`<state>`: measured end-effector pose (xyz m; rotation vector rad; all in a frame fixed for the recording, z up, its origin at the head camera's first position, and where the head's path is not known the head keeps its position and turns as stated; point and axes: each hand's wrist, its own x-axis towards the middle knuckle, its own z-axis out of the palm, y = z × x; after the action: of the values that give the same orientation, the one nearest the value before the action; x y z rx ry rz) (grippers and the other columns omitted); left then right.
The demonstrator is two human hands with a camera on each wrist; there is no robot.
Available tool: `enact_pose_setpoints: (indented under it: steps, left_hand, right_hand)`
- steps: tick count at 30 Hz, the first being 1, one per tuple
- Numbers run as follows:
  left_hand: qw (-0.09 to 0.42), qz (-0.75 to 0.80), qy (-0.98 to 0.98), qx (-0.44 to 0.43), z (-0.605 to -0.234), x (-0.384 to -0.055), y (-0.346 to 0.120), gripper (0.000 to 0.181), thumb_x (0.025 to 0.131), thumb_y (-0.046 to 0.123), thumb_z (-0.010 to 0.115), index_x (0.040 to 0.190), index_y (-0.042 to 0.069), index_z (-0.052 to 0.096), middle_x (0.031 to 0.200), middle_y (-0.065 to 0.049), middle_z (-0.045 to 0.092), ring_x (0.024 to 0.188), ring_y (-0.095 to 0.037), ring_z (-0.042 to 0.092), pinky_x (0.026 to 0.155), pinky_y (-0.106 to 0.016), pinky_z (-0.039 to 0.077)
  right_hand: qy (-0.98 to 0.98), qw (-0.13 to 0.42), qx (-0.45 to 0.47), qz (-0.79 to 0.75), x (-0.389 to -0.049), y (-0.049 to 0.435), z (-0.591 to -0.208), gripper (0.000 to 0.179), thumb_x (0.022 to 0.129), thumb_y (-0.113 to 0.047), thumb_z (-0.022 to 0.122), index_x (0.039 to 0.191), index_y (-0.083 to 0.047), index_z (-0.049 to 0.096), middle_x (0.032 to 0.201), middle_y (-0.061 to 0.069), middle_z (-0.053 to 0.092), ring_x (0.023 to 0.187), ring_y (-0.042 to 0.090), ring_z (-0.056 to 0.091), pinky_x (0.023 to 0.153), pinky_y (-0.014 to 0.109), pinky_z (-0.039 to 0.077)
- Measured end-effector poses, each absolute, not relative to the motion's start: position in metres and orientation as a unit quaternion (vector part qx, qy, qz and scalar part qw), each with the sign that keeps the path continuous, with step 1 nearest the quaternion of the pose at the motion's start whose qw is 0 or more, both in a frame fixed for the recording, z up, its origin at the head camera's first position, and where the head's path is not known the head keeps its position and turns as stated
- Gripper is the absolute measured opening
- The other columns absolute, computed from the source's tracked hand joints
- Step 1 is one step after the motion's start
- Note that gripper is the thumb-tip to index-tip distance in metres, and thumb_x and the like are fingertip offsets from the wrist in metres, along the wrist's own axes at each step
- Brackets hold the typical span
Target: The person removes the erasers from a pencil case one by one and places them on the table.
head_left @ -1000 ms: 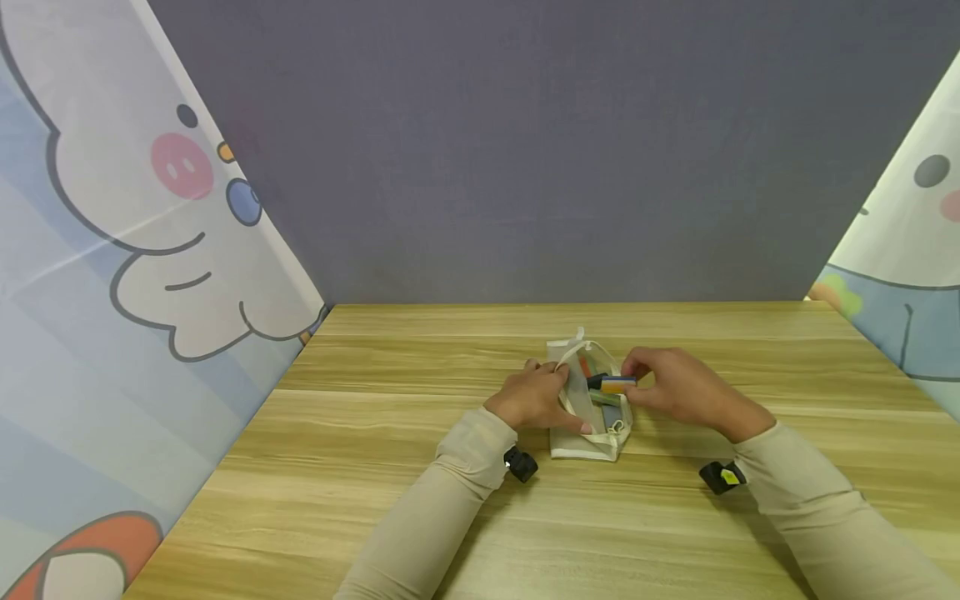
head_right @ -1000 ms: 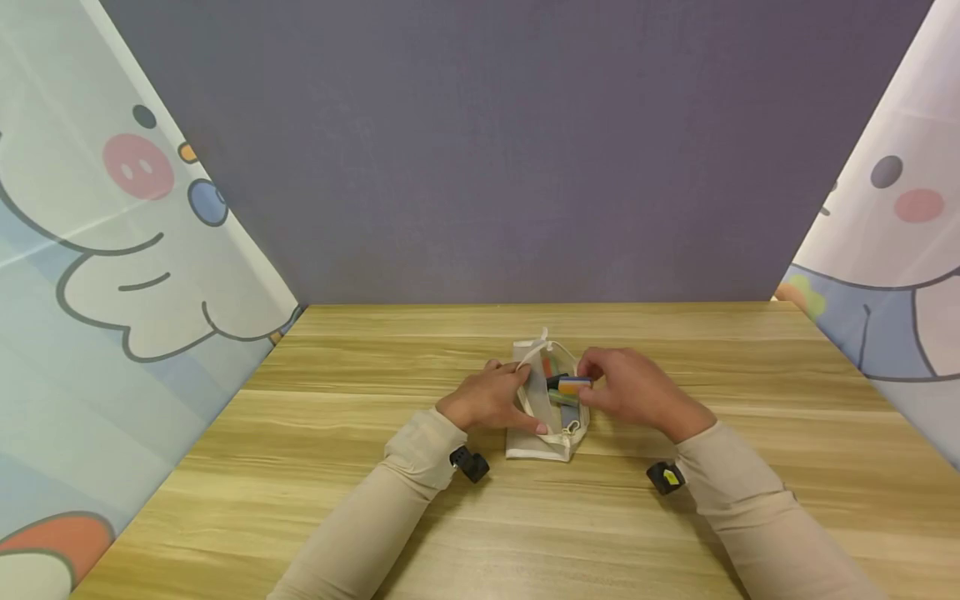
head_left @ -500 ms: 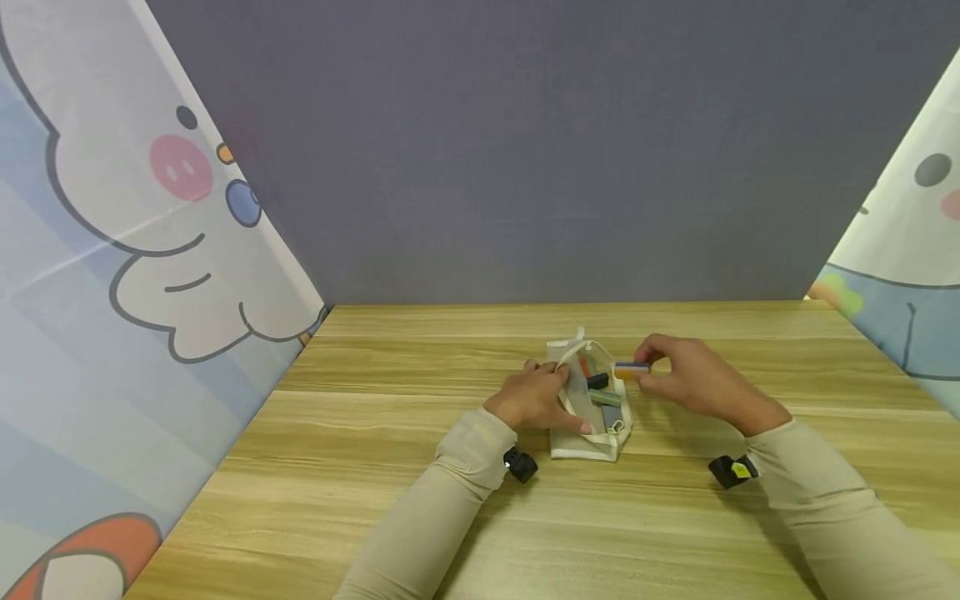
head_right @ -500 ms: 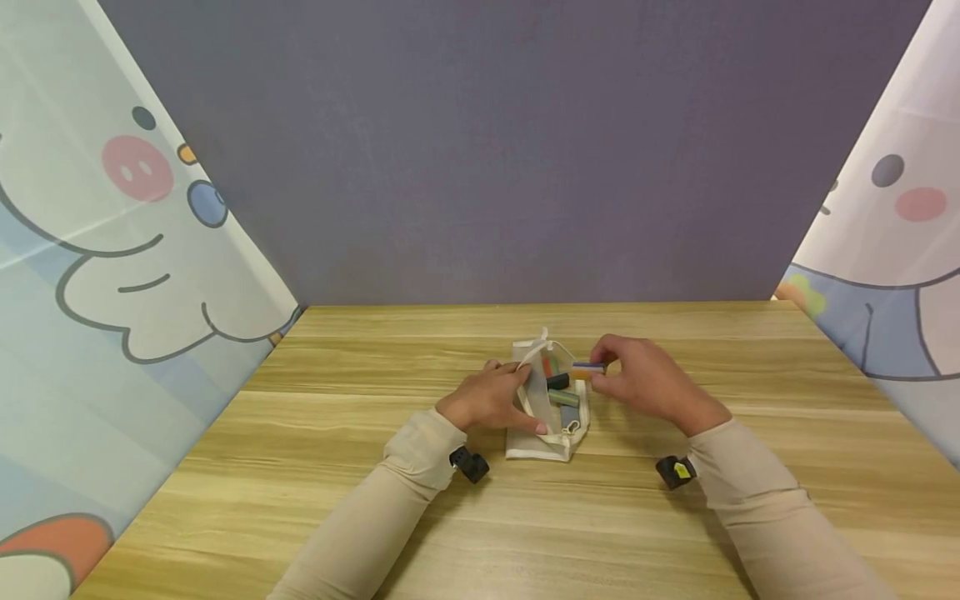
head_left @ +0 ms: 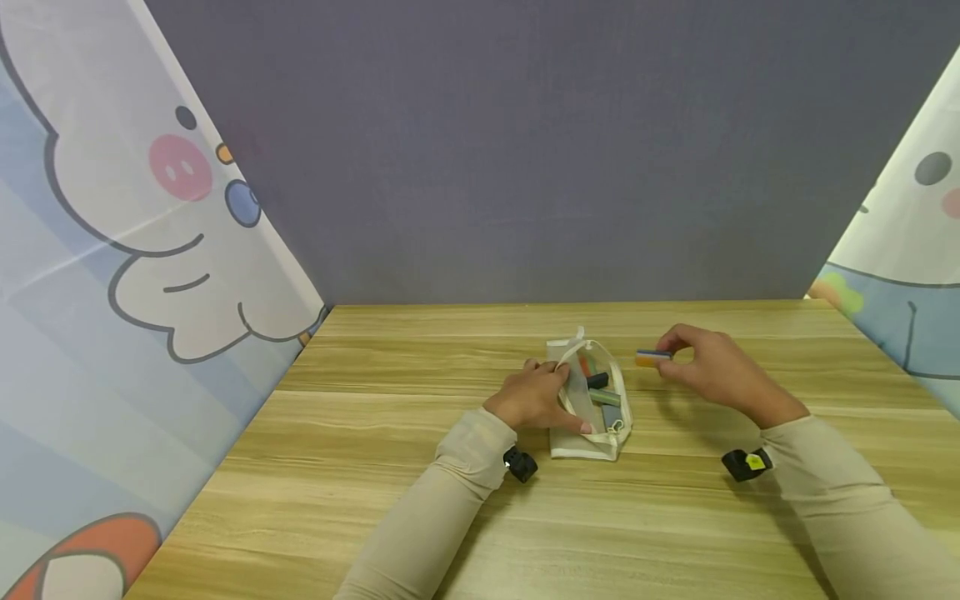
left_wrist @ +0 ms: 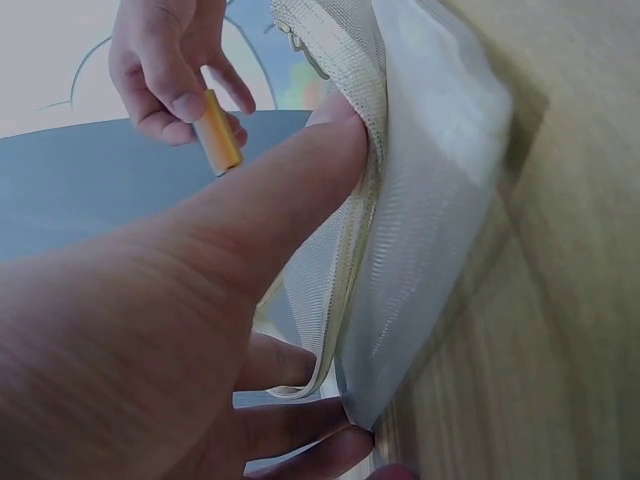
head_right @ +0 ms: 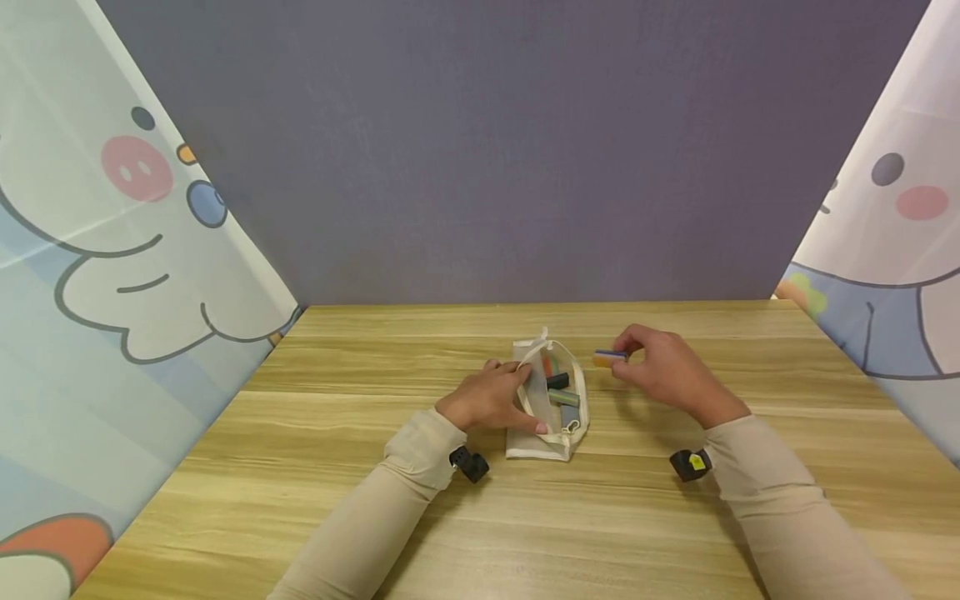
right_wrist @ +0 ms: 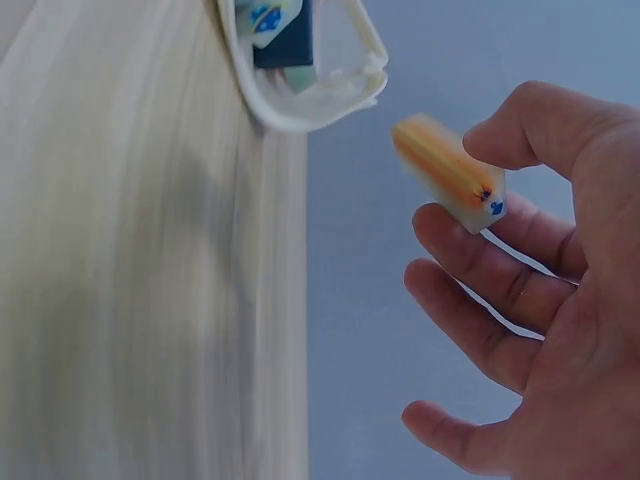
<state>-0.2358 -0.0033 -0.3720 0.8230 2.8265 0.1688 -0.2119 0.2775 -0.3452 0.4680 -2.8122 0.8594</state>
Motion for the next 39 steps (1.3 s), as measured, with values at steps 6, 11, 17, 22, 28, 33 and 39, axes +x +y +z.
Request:
enact_pose_setpoints:
  steps: [6, 11, 17, 22, 28, 33, 39]
  left_hand:
    - [0.096, 0.060, 0.954, 0.276, -0.371, -0.235, -0.004, 0.107, 0.077, 0.077, 0.067, 0.160, 0.020, 0.030, 0.159, -0.001, 0.035, 0.132, -0.024, 0.041, 0.097, -0.042, 0.044]
    - [0.092, 0.061, 0.954, 0.277, -0.371, -0.235, -0.004, 0.107, 0.077, 0.076, 0.068, 0.160, 0.020, 0.030, 0.159, -0.001, 0.036, 0.132, -0.024, 0.041, 0.097, -0.042, 0.044]
    - [0.090, 0.058, 0.955, 0.276, -0.372, -0.235, -0.004, 0.106, 0.077, 0.076, 0.067, 0.159, 0.019, 0.032, 0.158, 0.000, 0.037, 0.130, -0.023, 0.042, 0.096, -0.041, 0.044]
    - [0.090, 0.061, 0.955, 0.276, -0.372, -0.235, -0.004, 0.106, 0.077, 0.076, 0.068, 0.159, 0.018, 0.032, 0.158, 0.000, 0.037, 0.131, -0.024, 0.042, 0.097, -0.041, 0.044]
    - [0.092, 0.063, 0.954, 0.277, -0.370, -0.235, -0.005, 0.105, 0.078, 0.076, 0.067, 0.159, 0.018, 0.032, 0.158, -0.001, 0.037, 0.131, -0.024, 0.042, 0.097, -0.042, 0.044]
    - [0.091, 0.063, 0.954, 0.277, -0.370, -0.234, -0.005, 0.105, 0.078, 0.076, 0.067, 0.159, 0.018, 0.033, 0.158, -0.001, 0.037, 0.129, -0.024, 0.043, 0.096, -0.042, 0.044]
    - [0.089, 0.061, 0.955, 0.276, -0.370, -0.234, -0.005, 0.104, 0.079, 0.076, 0.066, 0.159, 0.019, 0.033, 0.158, -0.001, 0.037, 0.131, -0.025, 0.042, 0.096, -0.042, 0.044]
  right_hand:
    - [-0.943, 0.095, 0.152, 0.279, -0.217, 0.286, -0.351, 0.019, 0.092, -0.020, 0.069, 0.103, -0.006, 0.066, 0.101, 0.013, 0.070, 0.068, 0.019, 0.050, 0.058, 0.033, 0.039]
    - [-0.946, 0.100, 0.144, 0.275, -0.219, 0.292, -0.355, 0.019, 0.092, -0.020, 0.068, 0.104, -0.005, 0.067, 0.101, 0.015, 0.070, 0.073, 0.021, 0.053, 0.061, 0.035, 0.040]
    - [-0.948, 0.099, 0.130, 0.272, -0.222, 0.298, -0.359, 0.021, 0.093, -0.017, 0.066, 0.107, -0.001, 0.066, 0.102, 0.019, 0.070, 0.080, 0.026, 0.057, 0.067, 0.038, 0.042]
    - [-0.951, 0.095, 0.119, 0.269, -0.223, 0.304, -0.360, 0.024, 0.094, -0.017, 0.066, 0.109, 0.001, 0.066, 0.103, 0.020, 0.071, 0.086, 0.030, 0.060, 0.070, 0.039, 0.044]
    - [-0.951, 0.094, 0.111, 0.271, -0.224, 0.311, -0.362, 0.027, 0.093, -0.019, 0.067, 0.109, 0.003, 0.067, 0.100, 0.019, 0.071, 0.083, 0.028, 0.061, 0.067, 0.038, 0.044]
    - [-0.954, 0.099, 0.107, 0.261, -0.226, 0.317, -0.365, 0.030, 0.094, -0.021, 0.068, 0.110, 0.004, 0.067, 0.098, 0.018, 0.071, 0.084, 0.029, 0.062, 0.070, 0.039, 0.045]
    - [-0.955, 0.096, 0.105, 0.261, -0.226, 0.321, -0.368, 0.031, 0.095, -0.023, 0.067, 0.109, 0.005, 0.066, 0.096, 0.016, 0.072, 0.085, 0.030, 0.063, 0.071, 0.040, 0.046]
